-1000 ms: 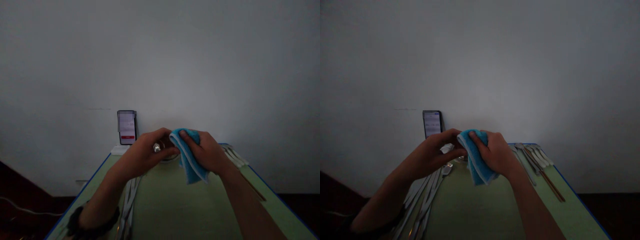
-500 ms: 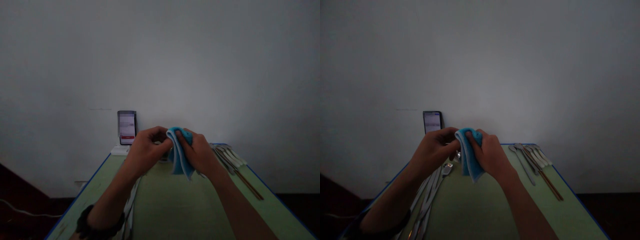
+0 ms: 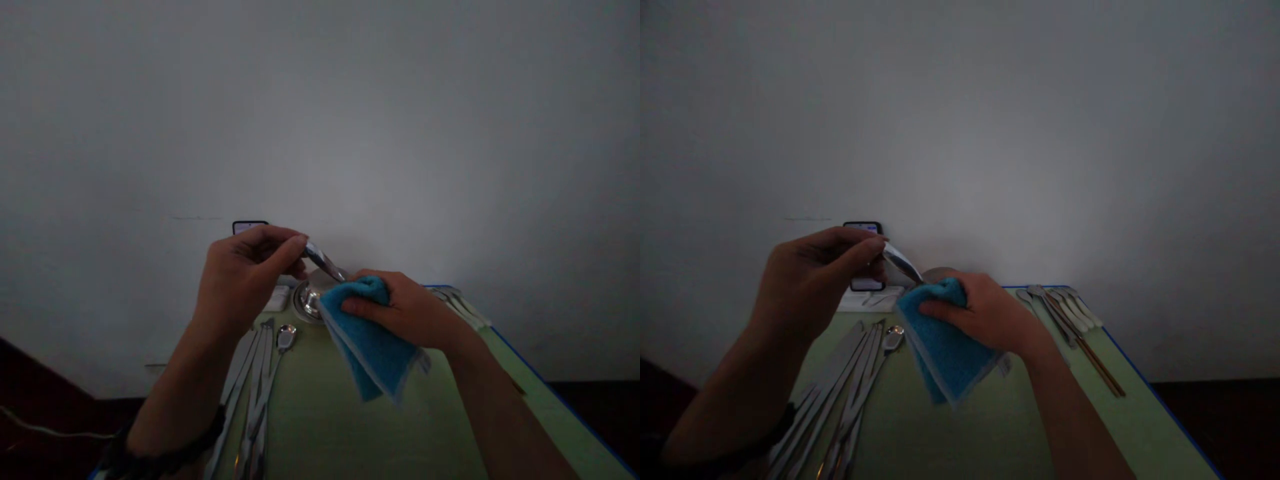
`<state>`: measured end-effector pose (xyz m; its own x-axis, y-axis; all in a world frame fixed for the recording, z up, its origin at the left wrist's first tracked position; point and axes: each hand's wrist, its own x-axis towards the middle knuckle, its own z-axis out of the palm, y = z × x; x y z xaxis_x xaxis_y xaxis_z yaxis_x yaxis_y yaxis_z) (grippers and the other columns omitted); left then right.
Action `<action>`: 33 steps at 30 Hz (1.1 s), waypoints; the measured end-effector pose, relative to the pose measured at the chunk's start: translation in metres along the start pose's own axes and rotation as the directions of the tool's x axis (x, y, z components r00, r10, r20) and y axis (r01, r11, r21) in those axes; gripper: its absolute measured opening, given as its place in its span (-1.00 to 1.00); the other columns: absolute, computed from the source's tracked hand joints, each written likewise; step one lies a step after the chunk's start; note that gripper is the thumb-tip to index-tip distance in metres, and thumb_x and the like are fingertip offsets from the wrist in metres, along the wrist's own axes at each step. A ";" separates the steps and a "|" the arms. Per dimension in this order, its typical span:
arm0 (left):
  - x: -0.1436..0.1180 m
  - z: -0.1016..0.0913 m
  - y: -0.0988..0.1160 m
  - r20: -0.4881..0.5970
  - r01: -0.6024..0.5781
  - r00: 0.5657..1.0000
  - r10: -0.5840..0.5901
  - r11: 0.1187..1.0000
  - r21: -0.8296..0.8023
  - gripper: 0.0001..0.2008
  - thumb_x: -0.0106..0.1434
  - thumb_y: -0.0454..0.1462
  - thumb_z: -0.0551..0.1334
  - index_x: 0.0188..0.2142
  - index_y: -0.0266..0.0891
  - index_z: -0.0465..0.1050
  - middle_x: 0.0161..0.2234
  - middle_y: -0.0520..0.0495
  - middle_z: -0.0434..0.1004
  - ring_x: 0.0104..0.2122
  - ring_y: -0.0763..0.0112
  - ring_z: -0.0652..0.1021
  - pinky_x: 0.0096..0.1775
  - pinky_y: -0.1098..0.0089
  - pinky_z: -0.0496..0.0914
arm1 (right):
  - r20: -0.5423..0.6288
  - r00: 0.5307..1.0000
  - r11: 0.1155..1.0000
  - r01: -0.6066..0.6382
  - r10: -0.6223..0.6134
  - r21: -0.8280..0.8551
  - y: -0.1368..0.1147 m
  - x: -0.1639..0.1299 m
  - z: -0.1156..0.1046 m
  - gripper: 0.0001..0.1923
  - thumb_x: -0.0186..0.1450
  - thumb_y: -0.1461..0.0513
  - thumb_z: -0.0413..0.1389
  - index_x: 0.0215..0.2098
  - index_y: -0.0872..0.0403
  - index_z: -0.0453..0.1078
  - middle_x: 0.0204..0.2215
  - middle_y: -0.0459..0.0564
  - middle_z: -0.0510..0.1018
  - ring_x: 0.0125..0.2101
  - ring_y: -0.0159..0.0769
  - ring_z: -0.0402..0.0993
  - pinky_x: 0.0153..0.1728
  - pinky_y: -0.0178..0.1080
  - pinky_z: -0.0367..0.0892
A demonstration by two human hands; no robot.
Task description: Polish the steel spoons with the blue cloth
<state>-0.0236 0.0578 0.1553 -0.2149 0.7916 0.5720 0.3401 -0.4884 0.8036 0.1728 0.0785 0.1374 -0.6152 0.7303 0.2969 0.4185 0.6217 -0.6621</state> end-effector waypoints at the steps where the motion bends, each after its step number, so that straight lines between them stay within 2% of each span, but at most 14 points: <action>1: 0.000 -0.003 0.000 -0.021 -0.015 1.000 0.015 1.000 0.014 -0.93 0.05 -0.25 0.26 -0.45 -0.21 0.47 -0.63 0.09 0.46 -0.61 0.52 0.48 -0.53 0.53 0.40 | 0.047 0.998 0.999 -0.036 0.037 -0.007 0.002 -0.001 -0.003 -0.71 0.16 0.03 0.05 -0.28 0.05 0.37 -0.45 -0.12 0.48 -0.44 -0.40 0.38 -0.47 -0.38 0.22; 5: 0.005 -0.014 -0.004 -0.038 -0.046 0.998 0.047 0.999 0.023 -0.91 0.07 -0.24 0.25 -0.39 -0.16 0.47 -0.57 0.08 0.49 -0.55 0.50 0.50 -0.48 0.51 0.41 | 0.101 0.986 0.991 -0.132 0.135 -0.033 0.015 -0.002 -0.014 -0.69 0.14 0.02 0.06 -0.26 0.05 0.37 -0.39 -0.09 0.51 -0.41 -0.35 0.41 -0.45 -0.34 0.26; 7: 0.009 -0.018 -0.006 0.048 -0.032 0.998 0.030 0.998 0.057 -0.88 0.08 -0.22 0.24 -0.36 -0.18 0.46 -0.56 0.07 0.48 -0.55 0.49 0.50 -0.47 0.49 0.40 | 0.013 0.990 0.988 -0.138 0.139 -0.075 0.020 -0.001 -0.017 -0.70 0.16 0.03 0.05 -0.25 0.03 0.38 -0.39 -0.09 0.52 -0.41 -0.34 0.42 -0.44 -0.32 0.26; 9: 0.011 -0.021 -0.007 0.206 -0.039 0.978 -0.001 0.981 0.189 -0.85 0.10 -0.22 0.21 -0.33 -0.21 0.44 -0.59 0.06 0.47 -0.57 0.49 0.48 -0.49 0.49 0.37 | -0.098 0.988 0.984 -0.129 0.118 -0.123 0.024 0.000 -0.018 -0.73 0.17 0.05 0.04 -0.26 0.02 0.40 -0.39 -0.10 0.52 -0.40 -0.34 0.42 -0.41 -0.31 0.26; 11: 0.010 -0.020 -0.005 0.393 -0.108 0.918 -0.050 0.922 0.371 -0.83 0.12 -0.21 0.17 -0.31 -0.22 0.44 -0.58 0.06 0.46 -0.57 0.49 0.46 -0.51 0.51 0.32 | -0.171 0.982 0.982 -0.111 0.084 -0.156 0.024 0.001 -0.019 -0.76 0.16 0.07 0.06 -0.29 0.01 0.43 -0.41 -0.11 0.53 -0.40 -0.34 0.42 -0.40 -0.31 0.25; 13: 0.005 -0.016 -0.002 0.576 -0.216 0.809 -0.114 0.855 0.472 -0.81 0.17 -0.19 0.11 -0.34 -0.21 0.44 -0.56 0.05 0.46 -0.57 0.50 0.44 -0.51 0.51 0.27 | -0.196 0.979 0.982 -0.087 0.054 -0.165 0.021 0.002 -0.017 -0.77 0.13 0.07 0.10 -0.33 0.01 0.45 -0.44 -0.12 0.54 -0.42 -0.34 0.43 -0.41 -0.31 0.25; 15: -0.003 -0.008 0.001 0.721 -0.292 0.675 -0.155 0.842 0.453 -0.73 0.24 -0.18 0.00 -0.40 -0.20 0.42 -0.56 0.06 0.43 -0.56 0.50 0.42 -0.49 0.51 0.26 | -0.279 0.960 0.989 -0.063 0.023 -0.135 0.015 0.002 -0.013 -0.76 0.07 0.06 0.15 -0.36 0.01 0.46 -0.47 -0.13 0.54 -0.45 -0.34 0.43 -0.44 -0.32 0.26; 16: -0.007 -0.004 0.003 0.750 -0.300 0.646 -0.143 0.856 0.421 -0.71 0.26 -0.18 -0.04 -0.40 -0.21 0.40 -0.58 0.06 0.39 -0.58 0.50 0.39 -0.50 0.51 0.25 | -0.358 0.933 0.993 -0.052 0.011 -0.104 0.011 0.003 -0.011 -0.75 0.04 0.06 0.17 -0.37 0.01 0.46 -0.48 -0.13 0.54 -0.46 -0.34 0.42 -0.45 -0.32 0.26; 20: -0.015 0.007 0.009 0.714 -0.202 0.700 -0.017 0.954 0.221 -0.72 0.29 -0.17 -0.09 -0.39 -0.21 0.32 -0.54 0.07 0.30 -0.54 0.50 0.33 -0.48 0.52 0.24 | -0.625 0.779 0.998 -0.013 0.051 0.065 -0.002 0.005 0.002 -0.74 0.05 0.03 0.15 -0.46 0.05 0.44 -0.60 -0.14 0.46 -0.57 -0.40 0.34 -0.58 -0.36 0.21; 24: -0.012 0.006 0.009 0.680 -0.066 0.732 -0.034 0.991 0.120 -0.69 0.28 -0.18 -0.08 -0.47 -0.21 0.31 -0.61 0.08 0.26 -0.64 0.52 0.23 -0.59 0.53 0.17 | -0.645 0.755 0.985 -0.002 0.114 0.172 -0.004 0.010 0.015 -0.66 0.16 0.01 0.02 -0.59 0.09 0.33 -0.68 -0.15 0.32 -0.63 -0.45 0.23 -0.63 -0.37 0.16; 27: -0.009 0.001 0.004 0.669 -0.110 0.740 -0.066 0.970 0.218 -0.69 0.25 -0.20 -0.04 -0.49 -0.21 0.37 -0.60 0.06 0.35 -0.65 0.51 0.29 -0.58 0.53 0.19 | -0.656 0.727 0.963 -0.027 0.203 0.269 0.004 0.013 0.018 -0.63 0.17 -0.02 -0.02 -0.56 0.09 0.30 -0.66 -0.14 0.31 -0.61 -0.44 0.23 -0.60 -0.36 0.18; 29: -0.009 -0.001 0.002 0.697 -0.174 0.711 -0.093 0.937 0.302 -0.69 0.24 -0.21 -0.03 -0.49 -0.20 0.41 -0.56 0.04 0.42 -0.58 0.47 0.40 -0.52 0.52 0.24 | -0.653 0.704 0.939 -0.055 0.278 0.339 0.011 0.013 0.015 -0.59 0.16 -0.06 -0.03 -0.52 0.10 0.32 -0.64 -0.12 0.34 -0.60 -0.42 0.26 -0.59 -0.34 0.20; 31: -0.011 -0.003 0.001 0.737 -0.239 0.667 -0.109 0.906 0.350 -0.70 0.23 -0.22 -0.01 -0.49 -0.19 0.43 -0.52 0.02 0.47 -0.51 0.42 0.46 -0.46 0.51 0.27 | -0.598 0.738 0.925 -0.091 0.312 0.370 0.014 0.011 0.010 -0.58 0.14 -0.08 -0.02 -0.46 0.11 0.36 -0.60 -0.10 0.40 -0.58 -0.39 0.30 -0.58 -0.33 0.23; 33: -0.012 -0.005 0.001 0.761 -0.283 0.640 -0.103 0.890 0.358 -0.74 0.22 -0.26 0.00 -0.45 -0.18 0.45 -0.49 0.02 0.49 -0.48 0.41 0.48 -0.43 0.51 0.29 | -0.452 0.847 0.936 -0.134 0.279 0.326 0.012 0.009 0.006 -0.61 0.12 -0.06 0.03 -0.44 0.11 0.39 -0.58 -0.10 0.43 -0.57 -0.38 0.33 -0.57 -0.34 0.25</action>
<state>-0.0250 0.0464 0.1501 0.5241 0.8368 0.1586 0.6915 -0.5268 0.4943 0.1686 0.0903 0.1285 -0.1024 0.9202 0.3777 0.2567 0.3913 -0.8837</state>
